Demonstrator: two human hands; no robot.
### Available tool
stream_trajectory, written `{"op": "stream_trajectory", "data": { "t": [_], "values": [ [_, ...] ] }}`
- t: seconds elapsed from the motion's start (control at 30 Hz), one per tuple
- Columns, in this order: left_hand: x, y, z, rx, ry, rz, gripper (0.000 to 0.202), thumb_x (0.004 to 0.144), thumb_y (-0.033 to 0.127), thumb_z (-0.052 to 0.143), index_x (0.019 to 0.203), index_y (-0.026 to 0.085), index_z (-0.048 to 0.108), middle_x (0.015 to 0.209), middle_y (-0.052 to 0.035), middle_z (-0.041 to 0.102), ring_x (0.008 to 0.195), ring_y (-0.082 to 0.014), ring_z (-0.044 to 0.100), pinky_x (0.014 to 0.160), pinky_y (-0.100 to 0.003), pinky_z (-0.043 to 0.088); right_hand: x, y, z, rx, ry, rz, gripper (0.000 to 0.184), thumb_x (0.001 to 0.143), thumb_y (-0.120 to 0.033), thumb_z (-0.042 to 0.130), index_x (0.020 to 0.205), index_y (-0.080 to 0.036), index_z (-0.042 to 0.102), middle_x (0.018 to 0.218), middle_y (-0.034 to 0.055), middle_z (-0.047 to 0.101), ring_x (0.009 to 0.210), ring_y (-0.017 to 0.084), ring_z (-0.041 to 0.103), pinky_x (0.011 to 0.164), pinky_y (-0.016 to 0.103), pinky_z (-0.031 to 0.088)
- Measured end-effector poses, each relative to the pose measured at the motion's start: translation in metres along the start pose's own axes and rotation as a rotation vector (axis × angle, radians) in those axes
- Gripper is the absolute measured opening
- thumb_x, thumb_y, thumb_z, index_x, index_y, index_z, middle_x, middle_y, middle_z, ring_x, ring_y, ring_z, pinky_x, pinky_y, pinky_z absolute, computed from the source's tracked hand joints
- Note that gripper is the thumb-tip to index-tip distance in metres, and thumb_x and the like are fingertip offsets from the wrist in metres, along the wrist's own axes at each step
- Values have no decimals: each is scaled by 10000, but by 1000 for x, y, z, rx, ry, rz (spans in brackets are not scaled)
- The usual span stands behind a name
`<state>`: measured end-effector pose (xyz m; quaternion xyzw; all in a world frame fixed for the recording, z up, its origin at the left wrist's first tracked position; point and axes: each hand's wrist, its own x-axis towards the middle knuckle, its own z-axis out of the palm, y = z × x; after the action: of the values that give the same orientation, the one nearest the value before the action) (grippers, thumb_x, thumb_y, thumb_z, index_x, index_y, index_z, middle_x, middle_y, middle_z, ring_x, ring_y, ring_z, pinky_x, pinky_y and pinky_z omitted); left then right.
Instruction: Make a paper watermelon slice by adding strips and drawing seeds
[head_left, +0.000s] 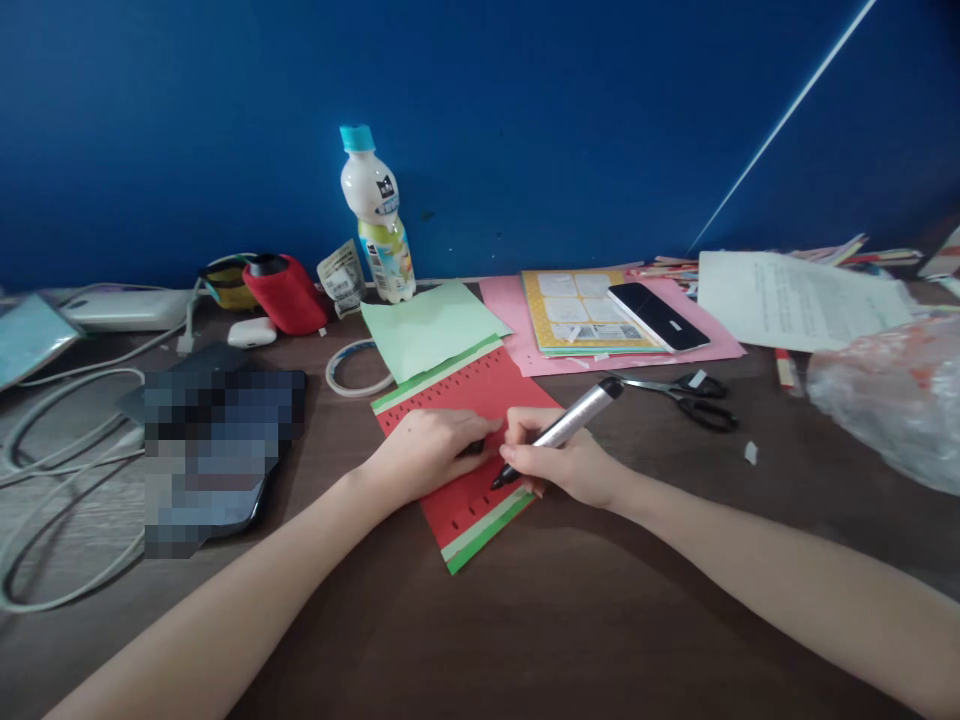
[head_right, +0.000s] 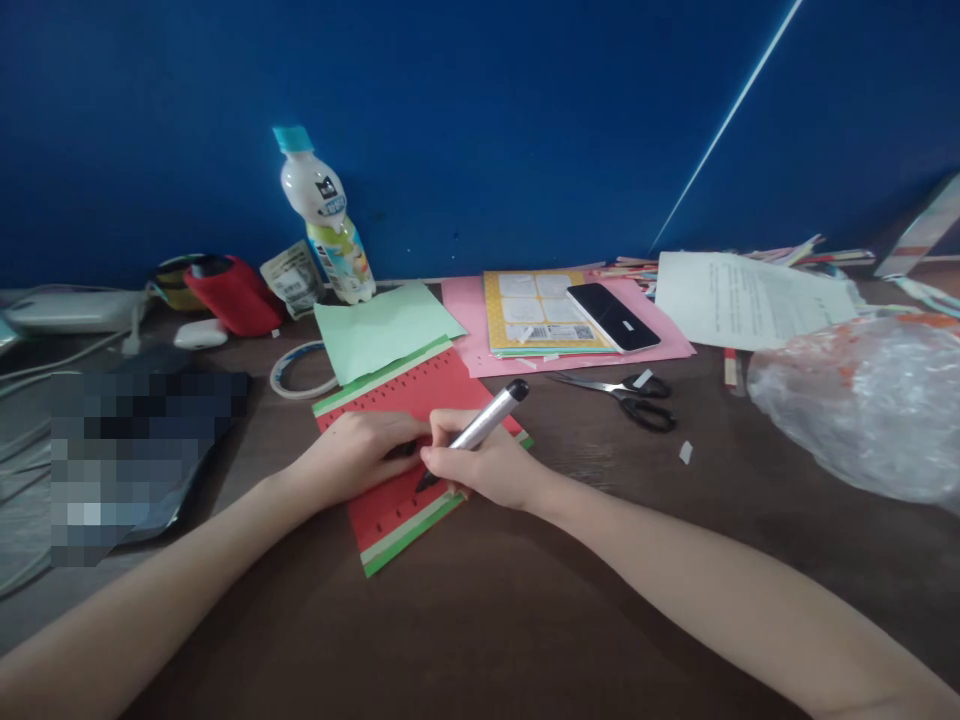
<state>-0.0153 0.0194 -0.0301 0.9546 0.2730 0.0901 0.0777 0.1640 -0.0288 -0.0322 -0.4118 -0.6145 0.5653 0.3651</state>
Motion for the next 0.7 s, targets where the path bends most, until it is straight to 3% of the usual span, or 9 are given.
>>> {"op": "stream_trajectory", "data": {
  "t": [0.27, 0.47, 0.7],
  "values": [
    [-6, -4, -2, 16, 21, 13, 177, 788, 249, 455, 897, 200, 586, 766, 12, 660, 657, -120, 596, 553, -217, 376, -3, -8, 2, -199, 1, -96, 225, 722, -187, 523, 540, -167, 393, 445, -74, 381, 396, 43, 320, 403, 188, 252],
    [-4, -2, -1, 23, 21, -31, 195, 744, 219, 469, 905, 203, 578, 700, 15, 642, 617, -117, 590, 523, -209, 367, -1, -4, 4, -221, -85, -14, 217, 741, -221, 520, 567, -171, 399, 471, -71, 384, 427, 54, 327, 426, 192, 240],
    [-3, -1, 0, 53, 35, -83, 279, 732, 212, 467, 992, 230, 567, 685, 16, 644, 582, -124, 582, 503, -207, 355, -1, -4, 4, -253, -84, -34, 227, 727, -203, 518, 554, -171, 375, 475, -73, 349, 441, 55, 303, 432, 193, 229]
  ]
}}
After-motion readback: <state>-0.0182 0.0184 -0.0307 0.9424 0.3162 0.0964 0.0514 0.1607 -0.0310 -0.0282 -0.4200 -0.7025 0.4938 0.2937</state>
